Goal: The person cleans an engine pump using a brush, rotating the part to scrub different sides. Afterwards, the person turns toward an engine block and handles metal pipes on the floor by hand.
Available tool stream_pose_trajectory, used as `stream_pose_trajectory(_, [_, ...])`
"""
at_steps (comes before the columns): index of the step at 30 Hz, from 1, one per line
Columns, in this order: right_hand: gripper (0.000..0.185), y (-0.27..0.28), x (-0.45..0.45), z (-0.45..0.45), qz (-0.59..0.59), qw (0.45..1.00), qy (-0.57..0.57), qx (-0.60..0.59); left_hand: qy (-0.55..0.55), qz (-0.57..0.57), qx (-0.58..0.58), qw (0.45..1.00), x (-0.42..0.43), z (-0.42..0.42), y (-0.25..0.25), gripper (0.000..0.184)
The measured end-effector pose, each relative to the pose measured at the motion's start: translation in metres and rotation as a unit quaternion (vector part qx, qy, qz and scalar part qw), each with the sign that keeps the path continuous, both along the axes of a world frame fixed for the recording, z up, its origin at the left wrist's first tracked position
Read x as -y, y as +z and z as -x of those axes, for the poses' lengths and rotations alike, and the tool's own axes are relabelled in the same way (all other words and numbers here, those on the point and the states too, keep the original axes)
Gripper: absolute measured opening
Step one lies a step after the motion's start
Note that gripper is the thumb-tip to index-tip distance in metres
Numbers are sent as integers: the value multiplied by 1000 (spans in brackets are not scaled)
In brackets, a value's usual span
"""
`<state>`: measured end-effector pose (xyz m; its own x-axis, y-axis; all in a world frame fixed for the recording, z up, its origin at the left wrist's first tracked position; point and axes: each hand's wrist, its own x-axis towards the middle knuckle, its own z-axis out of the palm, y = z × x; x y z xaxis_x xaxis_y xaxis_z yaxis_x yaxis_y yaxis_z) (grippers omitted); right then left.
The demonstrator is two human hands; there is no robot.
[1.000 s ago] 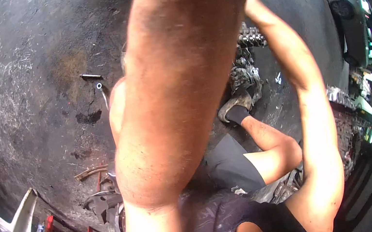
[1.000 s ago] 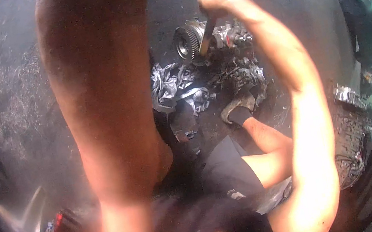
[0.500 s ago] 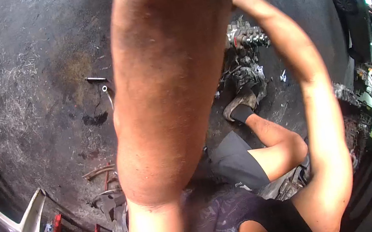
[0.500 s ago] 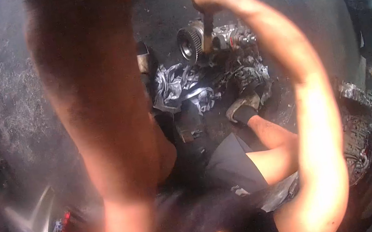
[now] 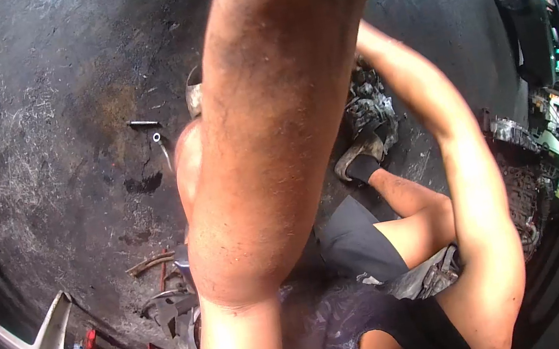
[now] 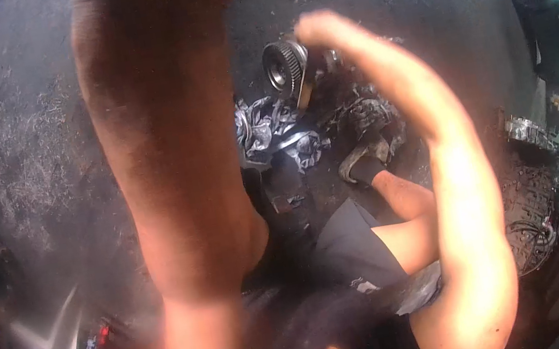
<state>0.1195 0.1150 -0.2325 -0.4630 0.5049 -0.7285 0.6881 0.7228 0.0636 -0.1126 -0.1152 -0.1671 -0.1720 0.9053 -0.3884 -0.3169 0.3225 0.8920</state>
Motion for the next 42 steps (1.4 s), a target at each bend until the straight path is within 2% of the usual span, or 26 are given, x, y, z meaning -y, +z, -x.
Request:
stream_pose_trajectory(2, [21,-31,69,-14,-23,998,51,17,-3,-1,8,1000,-4,0,2,22])
stream_pose_trajectory(4, [23,8,129,-26,-30,992,-86,-87,-6,4,5,1000,-4,3,0,22])
stream_pose_trajectory(6, [28,54,177,-42,-96,972,-194,-87,-8,10,4,1000,1,4,-4,22])
stream_pose_trajectory(8, [33,63,225,-86,-5,918,-379,-113,-19,19,-1,1000,8,5,-8,22])
stream_pose_trajectory(9, [30,43,267,-116,58,793,-579,-179,-22,20,-2,1000,10,3,-10,22])
stream_pose_trajectory(10, [28,27,306,-133,116,618,-740,-239,-26,21,-3,999,11,3,-11,22])
stream_pose_trajectory(11, [28,50,322,-113,129,487,-825,-256,-31,20,-10,999,11,5,-11,22])
stream_pose_trajectory(12, [29,74,329,-89,142,346,-888,-267,-32,20,-11,999,12,4,-11,22])
stream_pose_trajectory(14, [26,52,364,-94,176,66,-909,-371,-38,19,-12,999,13,3,-10,22])
stream_pose_trajectory(15, [25,64,359,-70,163,13,-885,-435,-40,19,-16,999,14,4,-11,22])
stream_pose_trajectory(18, [25,58,334,-11,69,-38,-856,-510,-48,19,-24,998,17,6,-12,22])
stream_pose_trajectory(22, [31,-19,250,45,22,-37,-886,-462,-63,19,-24,998,25,-9,-11,22])
stream_pose_trajectory(24, [31,-27,204,53,-32,-52,-879,-472,-74,17,-11,997,31,-24,-6,22])
stream_pose_trajectory(26, [32,-20,189,44,-22,-122,-850,-512,-90,19,-12,996,37,-34,-3,22])
stream_pose_trajectory(27, [32,-20,195,34,-22,-117,-836,-536,-93,20,-10,995,35,-35,-2,22])
stream_pose_trajectory(28, [31,-14,203,31,-47,-154,-799,-579,-90,17,-8,996,31,-37,0,22])
stream_pose_trajectory(30, [34,2,249,32,8,-138,-782,-608,-82,18,-4,996,21,-31,1,22])
stream_pose_trajectory(32, [31,38,265,67,12,-137,-824,-550,-73,16,8,997,11,-29,4,21])
stream_pose_trajectory(33, [31,20,268,69,68,-169,-798,-574,-73,11,4,997,6,-25,6,21])
stream_pose_trajectory(34, [34,-10,256,62,67,-124,-830,-540,-70,7,6,997,1,-25,7,21])
stream_pose_trajectory(36, [34,-57,223,32,82,-117,-835,-531,-69,2,6,998,-2,-26,9,21])
stream_pose_trajectory(38, [36,-36,195,31,37,-198,-820,-536,-64,0,10,998,-5,-26,11,21])
stream_pose_trajectory(39, [36,-47,203,21,59,-224,-778,-585,-65,-1,13,998,-6,-26,13,21])
stream_pose_trajectory(40, [36,-34,214,24,18,-204,-798,-567,-63,-4,13,998,-9,-26,14,21])
stream_pose_trajectory(42, [36,-7,255,38,47,-159,-801,-576,-56,-4,19,998,-12,-23,15,21])
